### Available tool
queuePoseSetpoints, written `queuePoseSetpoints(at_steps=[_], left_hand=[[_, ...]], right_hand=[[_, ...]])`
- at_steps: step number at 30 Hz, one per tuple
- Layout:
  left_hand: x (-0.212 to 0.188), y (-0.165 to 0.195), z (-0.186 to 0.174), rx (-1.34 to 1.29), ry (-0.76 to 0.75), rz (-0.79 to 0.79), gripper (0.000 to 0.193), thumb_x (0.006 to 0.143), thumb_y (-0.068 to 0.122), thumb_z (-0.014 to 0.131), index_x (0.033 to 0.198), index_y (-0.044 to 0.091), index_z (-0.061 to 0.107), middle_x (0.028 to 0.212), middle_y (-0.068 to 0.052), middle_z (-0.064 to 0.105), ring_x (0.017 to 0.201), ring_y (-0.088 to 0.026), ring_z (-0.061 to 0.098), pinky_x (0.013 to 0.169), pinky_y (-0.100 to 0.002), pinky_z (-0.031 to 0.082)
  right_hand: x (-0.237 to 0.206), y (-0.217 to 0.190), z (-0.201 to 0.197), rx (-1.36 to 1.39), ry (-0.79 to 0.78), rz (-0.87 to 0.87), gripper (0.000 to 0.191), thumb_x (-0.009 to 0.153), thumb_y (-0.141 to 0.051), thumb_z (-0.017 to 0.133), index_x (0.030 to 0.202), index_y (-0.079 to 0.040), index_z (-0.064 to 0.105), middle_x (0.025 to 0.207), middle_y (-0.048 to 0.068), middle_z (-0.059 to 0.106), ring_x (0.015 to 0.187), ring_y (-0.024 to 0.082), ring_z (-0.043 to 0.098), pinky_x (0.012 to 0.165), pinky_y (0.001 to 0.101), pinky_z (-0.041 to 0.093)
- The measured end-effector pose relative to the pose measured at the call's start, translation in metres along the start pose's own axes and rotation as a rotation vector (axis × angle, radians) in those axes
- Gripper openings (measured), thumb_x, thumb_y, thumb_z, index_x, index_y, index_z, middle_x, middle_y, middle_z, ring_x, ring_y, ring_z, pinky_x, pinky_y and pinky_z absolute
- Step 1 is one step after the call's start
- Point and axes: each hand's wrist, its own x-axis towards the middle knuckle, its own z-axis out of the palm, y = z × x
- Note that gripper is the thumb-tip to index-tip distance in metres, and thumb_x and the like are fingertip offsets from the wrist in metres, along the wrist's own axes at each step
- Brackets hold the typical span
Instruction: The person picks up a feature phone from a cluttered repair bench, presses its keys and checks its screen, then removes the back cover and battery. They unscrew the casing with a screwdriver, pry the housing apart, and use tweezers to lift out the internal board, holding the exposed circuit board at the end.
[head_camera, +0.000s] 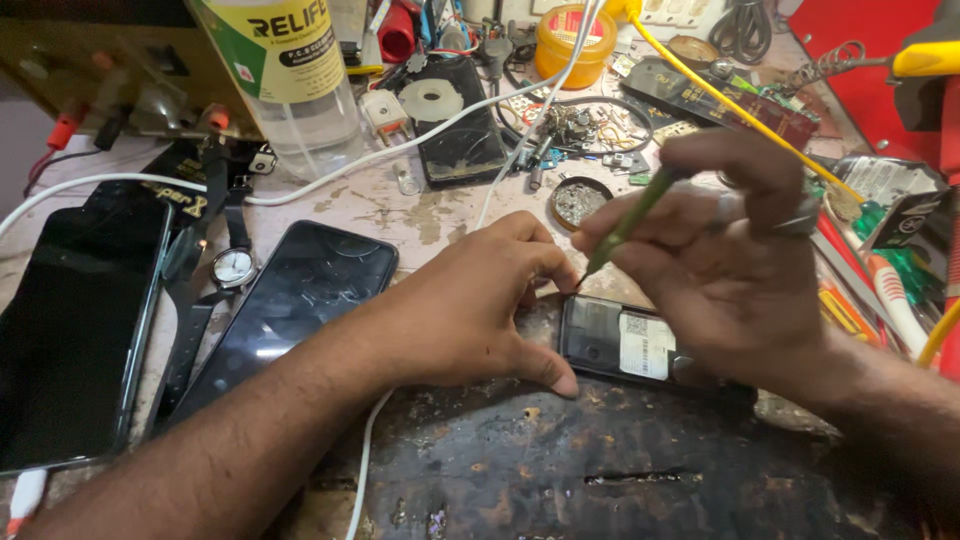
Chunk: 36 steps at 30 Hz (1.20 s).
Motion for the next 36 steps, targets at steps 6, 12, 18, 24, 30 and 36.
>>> queuePoseSetpoints(at_steps=[6, 12, 18, 24, 30, 36], left_hand=[[-0.003, -0.007, -0.002, 0.016, -0.024, 0.074, 0.079, 0.059, 0.043, 0.095, 0.122, 0.007, 0.064, 0.122, -0.011, 0.057, 0.109, -0.025, 0.062, 0.088, -0.036, 0.055], [-0.004, -0.009, -0.003, 0.021, -0.047, 0.077, 0.075, 0.062, 0.041, 0.094, 0.124, 0.010, 0.065, 0.124, -0.010, 0.055, 0.112, -0.026, 0.061, 0.090, -0.037, 0.054], [-0.003, -0.003, -0.004, -0.003, -0.099, -0.052, 0.069, 0.063, 0.041, 0.090, 0.122, 0.012, 0.066, 0.124, -0.006, 0.056, 0.103, -0.019, 0.067, 0.083, -0.034, 0.059], [-0.002, -0.001, -0.005, 0.004, -0.119, -0.098, 0.072, 0.064, 0.041, 0.090, 0.124, 0.012, 0.065, 0.126, -0.005, 0.054, 0.100, -0.018, 0.067, 0.081, -0.033, 0.060], [-0.003, -0.001, -0.003, -0.014, -0.081, -0.043, 0.071, 0.064, 0.039, 0.090, 0.123, 0.009, 0.067, 0.125, -0.007, 0.056, 0.099, -0.019, 0.069, 0.083, -0.033, 0.060], [-0.001, -0.003, -0.002, -0.005, -0.093, -0.049, 0.070, 0.064, 0.040, 0.091, 0.122, 0.009, 0.068, 0.126, -0.007, 0.056, 0.100, -0.019, 0.069, 0.082, -0.033, 0.059]], right_hand=[[-0.007, -0.004, -0.004, -0.028, -0.090, -0.103, 0.070, 0.096, 0.013, 0.066, 0.145, -0.012, 0.022, 0.115, 0.017, 0.070, 0.110, 0.027, 0.077, 0.094, 0.0407, 0.065], [-0.017, -0.002, -0.003, -0.207, -0.129, -0.131, 0.078, 0.082, 0.006, 0.079, 0.139, -0.004, 0.026, 0.116, 0.016, 0.062, 0.101, 0.028, 0.078, 0.082, 0.0353, 0.064], [-0.017, -0.006, -0.001, -0.066, -0.095, -0.169, 0.074, 0.084, 0.006, 0.077, 0.138, -0.008, 0.028, 0.117, 0.018, 0.057, 0.104, 0.029, 0.079, 0.087, 0.0382, 0.067], [-0.011, -0.012, 0.002, -0.331, -0.175, -0.286, 0.074, 0.082, -0.001, 0.083, 0.133, -0.007, 0.030, 0.104, 0.009, 0.070, 0.086, 0.022, 0.080, 0.069, 0.0314, 0.060], [-0.014, -0.008, 0.008, -0.338, -0.074, -0.368, 0.080, 0.078, -0.007, 0.088, 0.132, -0.008, 0.028, 0.105, 0.013, 0.059, 0.082, 0.023, 0.076, 0.070, 0.0324, 0.061], [-0.014, -0.008, 0.007, -0.372, -0.175, -0.361, 0.080, 0.083, 0.002, 0.084, 0.138, -0.002, 0.026, 0.122, 0.012, 0.055, 0.090, 0.024, 0.079, 0.073, 0.0315, 0.061]])
